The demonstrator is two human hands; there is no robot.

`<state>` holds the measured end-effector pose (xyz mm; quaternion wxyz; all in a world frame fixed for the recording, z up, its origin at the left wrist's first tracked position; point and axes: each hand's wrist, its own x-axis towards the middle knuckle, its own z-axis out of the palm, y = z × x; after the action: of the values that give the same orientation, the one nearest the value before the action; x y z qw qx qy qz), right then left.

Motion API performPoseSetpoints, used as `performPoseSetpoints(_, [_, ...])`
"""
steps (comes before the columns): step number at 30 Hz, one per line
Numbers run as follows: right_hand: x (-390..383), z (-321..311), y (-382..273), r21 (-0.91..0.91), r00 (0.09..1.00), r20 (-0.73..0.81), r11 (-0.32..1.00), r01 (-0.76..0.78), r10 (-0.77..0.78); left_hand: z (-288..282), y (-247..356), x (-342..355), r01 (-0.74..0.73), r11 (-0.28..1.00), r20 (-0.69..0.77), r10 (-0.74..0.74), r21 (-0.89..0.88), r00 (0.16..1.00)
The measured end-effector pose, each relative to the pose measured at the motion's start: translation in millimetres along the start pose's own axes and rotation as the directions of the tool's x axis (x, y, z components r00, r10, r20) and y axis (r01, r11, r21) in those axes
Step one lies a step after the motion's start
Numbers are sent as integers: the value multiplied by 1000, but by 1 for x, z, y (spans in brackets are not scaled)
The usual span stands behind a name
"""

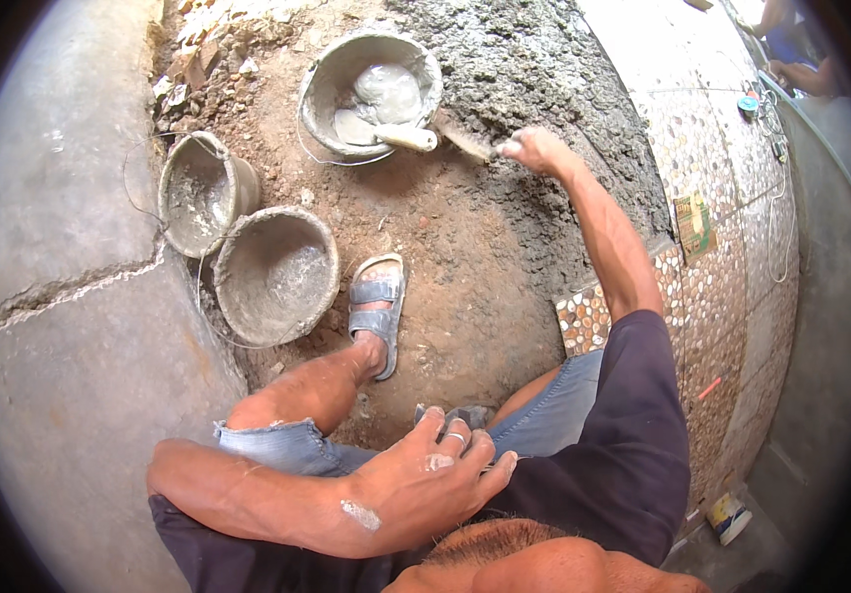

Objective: The person applies mortar to a ground surface using a trowel and then smooths the surface next to decorative stones and previously laid floor tiles.

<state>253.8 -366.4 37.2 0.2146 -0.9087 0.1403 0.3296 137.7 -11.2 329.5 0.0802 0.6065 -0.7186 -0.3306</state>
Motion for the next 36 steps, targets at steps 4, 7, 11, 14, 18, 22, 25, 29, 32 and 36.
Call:
performPoseSetpoints(4, [-5, 50, -4, 276, 993, -115, 961, 8, 25, 1, -2, -1, -19, 1000, -24, 19, 3, 1000])
performPoseSetpoints(7, [-4, 60, -7, 440, 998, 38, 897, 35, -58, 5, -2, 0, -15, 1000, -20, 15, -23, 1000])
performPoseSetpoints(11, [-14, 54, -18, 541, 996, 86, 841, -17, -36, 4, -1, -1, -30, 999, -10, 29, -34, 1000])
performPoseSetpoints(14, [7, 62, -3, 572, 995, -57, 819, -36, 84, 2, 0, 2, -51, 999, 25, 52, -17, 998])
performPoseSetpoints(18, [2, 49, -21, 683, 967, 255, 706, -189, 13, 4, -2, 2, -57, 998, 17, 57, -1, 998])
performPoseSetpoints(22, [-13, 48, -28, 529, 988, 152, 846, -61, -24, 2, -2, 0, -46, 999, 12, 46, 16, 999])
performPoseSetpoints(25, [0, 54, 10, 213, 998, 4, 975, 65, -68, 2, -5, -3, -55, 997, -35, 57, 46, 998])
performPoseSetpoints(29, [-4, -14, 30, -13, 999, 21, 999, -45, 45, 11, -3, -9, -21, 999, -70, 24, 36, 997])
performPoseSetpoints(32, [19, -29, 79, -248, 992, -122, 969, 14, -45, 6, -6, -4, -60, 997, -44, 62, 44, 997])
performPoseSetpoints(36, [13, -30, 61, -54, 992, -120, 998, -37, 30, 4, -7, -3, -24, 999, -35, 25, 23, 999])
